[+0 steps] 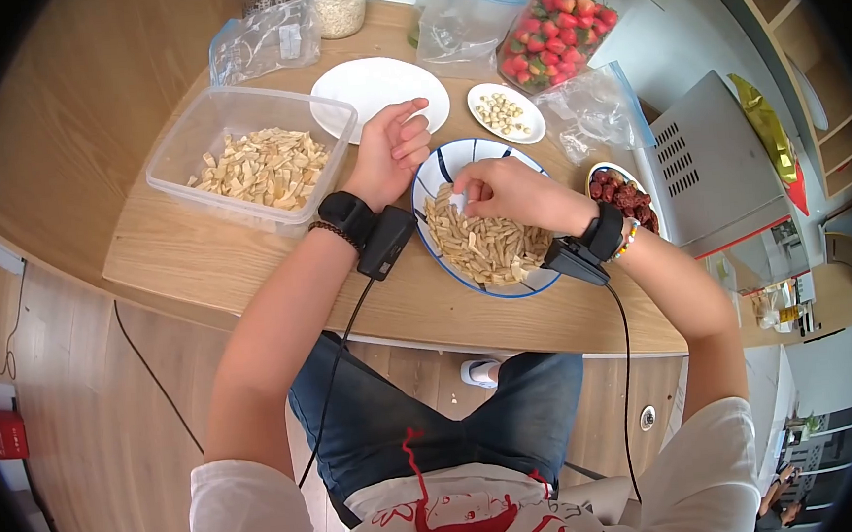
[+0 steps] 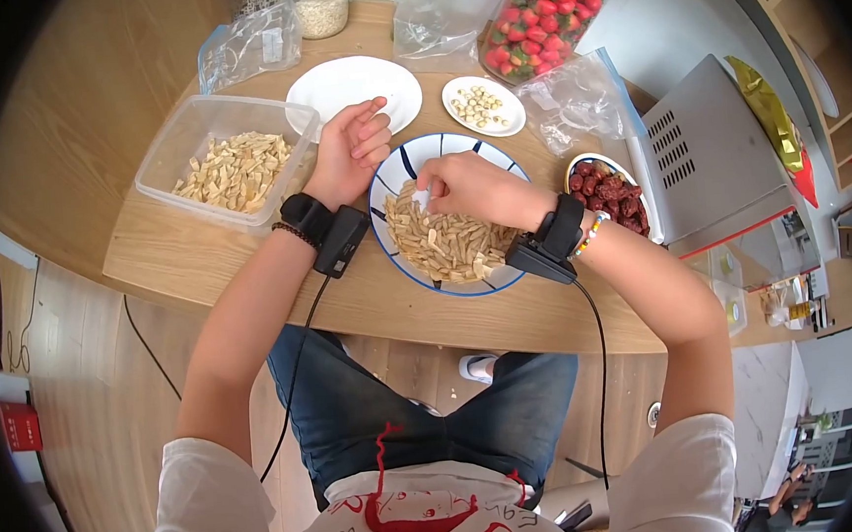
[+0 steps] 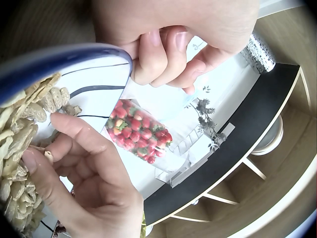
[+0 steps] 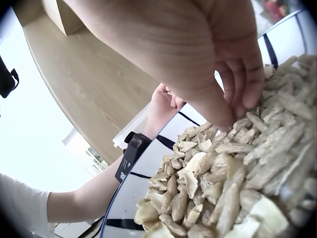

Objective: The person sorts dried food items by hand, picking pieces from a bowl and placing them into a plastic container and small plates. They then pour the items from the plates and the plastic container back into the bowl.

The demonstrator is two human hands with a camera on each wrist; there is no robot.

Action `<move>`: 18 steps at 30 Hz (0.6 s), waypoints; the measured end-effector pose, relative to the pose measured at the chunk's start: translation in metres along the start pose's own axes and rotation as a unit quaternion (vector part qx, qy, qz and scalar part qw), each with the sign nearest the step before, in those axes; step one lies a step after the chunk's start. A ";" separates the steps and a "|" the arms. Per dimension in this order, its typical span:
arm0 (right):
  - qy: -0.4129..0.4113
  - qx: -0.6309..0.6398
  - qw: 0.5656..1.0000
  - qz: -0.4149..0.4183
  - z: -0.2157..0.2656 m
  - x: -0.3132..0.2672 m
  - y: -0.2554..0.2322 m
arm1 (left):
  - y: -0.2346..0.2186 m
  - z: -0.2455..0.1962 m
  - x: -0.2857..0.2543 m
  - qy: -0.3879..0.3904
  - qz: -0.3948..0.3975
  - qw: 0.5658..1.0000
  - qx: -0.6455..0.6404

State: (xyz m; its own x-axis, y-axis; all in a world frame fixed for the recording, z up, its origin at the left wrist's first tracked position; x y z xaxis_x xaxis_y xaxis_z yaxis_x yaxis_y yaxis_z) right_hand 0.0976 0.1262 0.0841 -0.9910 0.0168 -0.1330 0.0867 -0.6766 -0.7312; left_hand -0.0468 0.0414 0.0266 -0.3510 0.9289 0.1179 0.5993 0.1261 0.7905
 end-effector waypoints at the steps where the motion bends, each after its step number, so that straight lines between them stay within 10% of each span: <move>1: 0.003 -0.002 1.000 0.002 0.001 0.000 0.000 | 0.000 0.000 0.000 0.000 -0.001 1.000 0.000; 14: -0.092 -0.046 0.994 -0.038 -0.006 -0.010 0.005 | 0.002 0.000 -0.001 -0.002 0.003 1.000 -0.009; 18: 0.015 -0.036 0.999 -0.007 -0.004 -0.012 -0.002 | 0.001 0.000 -0.001 -0.004 0.005 1.000 -0.009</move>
State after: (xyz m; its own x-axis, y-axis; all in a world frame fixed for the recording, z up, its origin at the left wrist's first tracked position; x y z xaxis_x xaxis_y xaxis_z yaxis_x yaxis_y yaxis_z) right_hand 0.1096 0.1308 0.0846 -0.9887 0.0483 -0.1417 0.0812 -0.6222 -0.7786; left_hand -0.0463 0.0409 0.0271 -0.3387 0.9331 0.1205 0.5895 0.1106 0.8001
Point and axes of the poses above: each hand's wrist, its own x-axis towards the middle knuckle, its own y-axis out of the palm, z = x × y, the point moved 3 cm from there along x, towards the middle knuckle, and after that the axes turned 13 degrees about x, right-handed, at the moved point
